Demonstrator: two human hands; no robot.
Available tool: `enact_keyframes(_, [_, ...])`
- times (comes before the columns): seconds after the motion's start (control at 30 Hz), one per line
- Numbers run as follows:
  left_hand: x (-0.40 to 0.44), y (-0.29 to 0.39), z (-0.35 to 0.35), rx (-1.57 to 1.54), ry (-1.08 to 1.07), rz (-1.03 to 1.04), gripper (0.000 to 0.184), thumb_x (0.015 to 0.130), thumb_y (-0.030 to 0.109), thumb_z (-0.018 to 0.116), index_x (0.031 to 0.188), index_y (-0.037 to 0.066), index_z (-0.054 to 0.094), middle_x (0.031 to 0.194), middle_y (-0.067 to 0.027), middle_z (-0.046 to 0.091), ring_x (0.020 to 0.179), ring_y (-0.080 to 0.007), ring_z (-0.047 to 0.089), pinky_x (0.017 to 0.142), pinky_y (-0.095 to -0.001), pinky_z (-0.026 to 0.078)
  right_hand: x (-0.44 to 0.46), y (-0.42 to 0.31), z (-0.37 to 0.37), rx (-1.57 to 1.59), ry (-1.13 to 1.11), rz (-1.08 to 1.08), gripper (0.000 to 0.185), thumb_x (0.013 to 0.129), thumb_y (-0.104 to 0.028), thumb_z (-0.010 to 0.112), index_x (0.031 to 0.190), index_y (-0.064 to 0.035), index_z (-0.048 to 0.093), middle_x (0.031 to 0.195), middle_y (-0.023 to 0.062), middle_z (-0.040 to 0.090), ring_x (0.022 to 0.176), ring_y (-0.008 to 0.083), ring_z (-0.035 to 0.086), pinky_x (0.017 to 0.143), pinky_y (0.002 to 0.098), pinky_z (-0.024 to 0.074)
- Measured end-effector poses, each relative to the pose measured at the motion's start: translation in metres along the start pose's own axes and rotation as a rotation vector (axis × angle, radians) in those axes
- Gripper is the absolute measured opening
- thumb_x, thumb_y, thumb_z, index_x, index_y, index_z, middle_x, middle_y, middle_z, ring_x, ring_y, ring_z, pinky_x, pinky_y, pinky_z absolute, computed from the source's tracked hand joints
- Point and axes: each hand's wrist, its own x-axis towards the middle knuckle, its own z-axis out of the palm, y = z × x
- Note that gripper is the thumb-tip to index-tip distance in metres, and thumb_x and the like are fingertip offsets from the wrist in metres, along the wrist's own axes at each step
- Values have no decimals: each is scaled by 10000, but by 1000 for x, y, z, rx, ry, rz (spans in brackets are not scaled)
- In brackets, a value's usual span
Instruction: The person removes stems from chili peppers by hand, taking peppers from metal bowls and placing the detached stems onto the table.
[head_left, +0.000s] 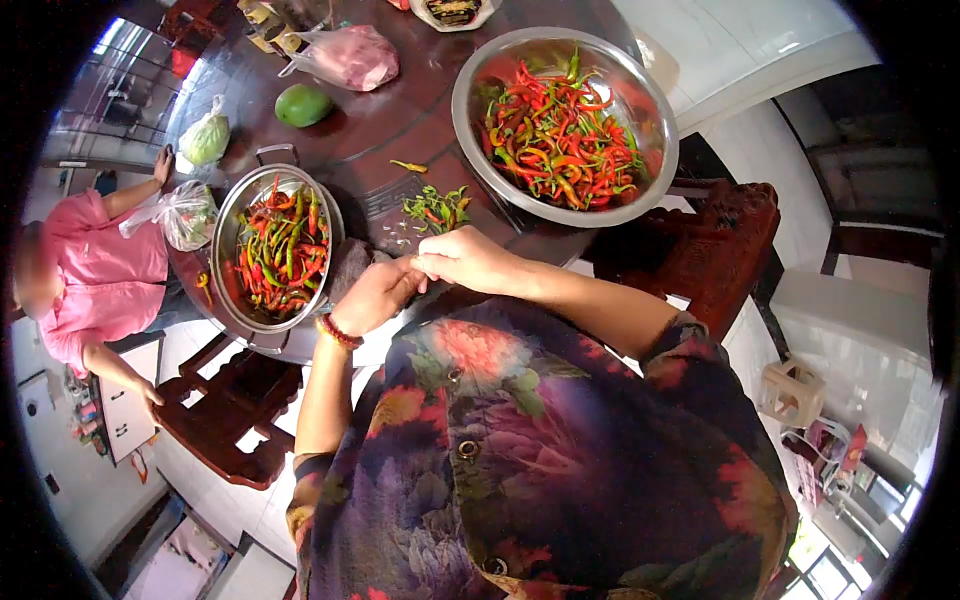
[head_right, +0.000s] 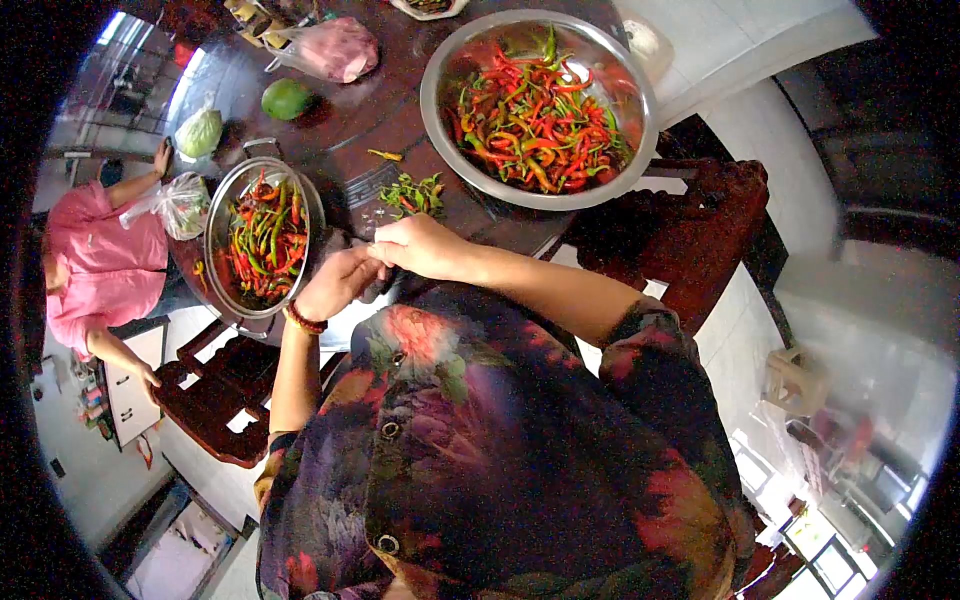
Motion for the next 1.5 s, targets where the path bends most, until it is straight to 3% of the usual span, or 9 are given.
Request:
enact_keyframes(0.13, [-2, 7, -9, -232, -88, -153, 223, 917, 184, 409, 802, 33, 527, 611, 14, 413, 563, -66, 408, 519, -228, 362, 6, 18, 0, -30, 136, -62, 287, 856, -243, 516, 657, -37, 537, 521, 30, 497, 493, 121, 477, 488, 280, 384])
enact_keyframes(0.23, [-9, -18, -29, 143, 337, -25, 204, 899, 143, 415, 864, 10, 565, 760, -87, 536, 673, -191, 527, 614, -298, 430, 8, 44, -10, -565, 265, -84, 135, 775, -163, 555, 886, -86, 569, 736, 106, 593, 713, 341, 577, 610, 413, 455])
enact_keyframes(0.33, [-24, -66, -78, 684, 607, 34, 205, 867, 114, 424, 975, 7, 561, 918, -178, 558, 851, -342, 537, 736, -400, 434, 2, 65, -29, -802, 230, -25, 169, 768, -184, 517, 884, -76, 575, 1007, 137, 557, 734, 345, 588, 638, 461, 469])
enact_keyframes(0.47, [-42, -105, -127, 909, 820, -314, 266, 842, 116, 447, 1079, 28, 530, 946, -229, 530, 875, -365, 516, 758, -429, 421, 8, 41, -64, -718, 317, 66, 237, 777, -281, 550, 647, -90, 604, 704, 102, 580, 729, 289, 585, 630, 414, 458])
enact_keyframes(0.67, [-47, -155, -150, 1032, 893, -642, 531, 789, 258, 566, 1266, 108, 386, 1083, -169, 507, 937, -371, 512, 792, -434, 428, -3, 42, -126, -1159, 334, 424, 448, 721, -288, 626, 1102, -90, 496, 1109, 113, 496, 1085, 293, 437, 811, 422, 449])
enact_keyframes(0.9, [-33, -128, -126, 891, 1013, -226, 544, 759, 198, 618, 1242, 72, 401, 1203, -173, 450, 1081, -338, 444, 905, -402, 363, 2, 92, -139, -1299, 365, 395, 348, 728, -316, 621, 967, -67, 579, 965, 112, 587, 939, 266, 548, 789, 401, 444])
enact_keyframes(1.0, [-29, -108, -117, 809, 1018, -55, 408, 775, 159, 607, 1145, 37, 487, 1150, -171, 491, 1070, -327, 457, 908, -389, 366, 9, 106, -166, -963, 523, 422, 216, 768, -317, 579, 806, -113, 641, 701, 128, 613, 665, 292, 602, 637, 419, 472])
enact_keyframes(1.3, [15, -29, -36, -97, 514, -75, 265, 875, 186, 521, 1072, 13, 565, 1004, -43, 583, 895, -131, 537, 766, -261, 432, -7, 33, -148, 704, 340, 197, 228, 859, -131, 523, 1037, 9, 551, 889, 64, 601, 752, 93, 531, 650, 225, 419])
enact_keyframes(1.5, [82, -1, 28, -901, 181, 192, 363, 916, 297, 443, 1171, 39, 454, 938, -27, 561, 836, -115, 536, 755, -277, 442, 8, 29, -61, 805, 84, 235, 230, 888, -175, 488, 1047, -20, 549, 834, 40, 587, 723, 105, 547, 628, 215, 427])
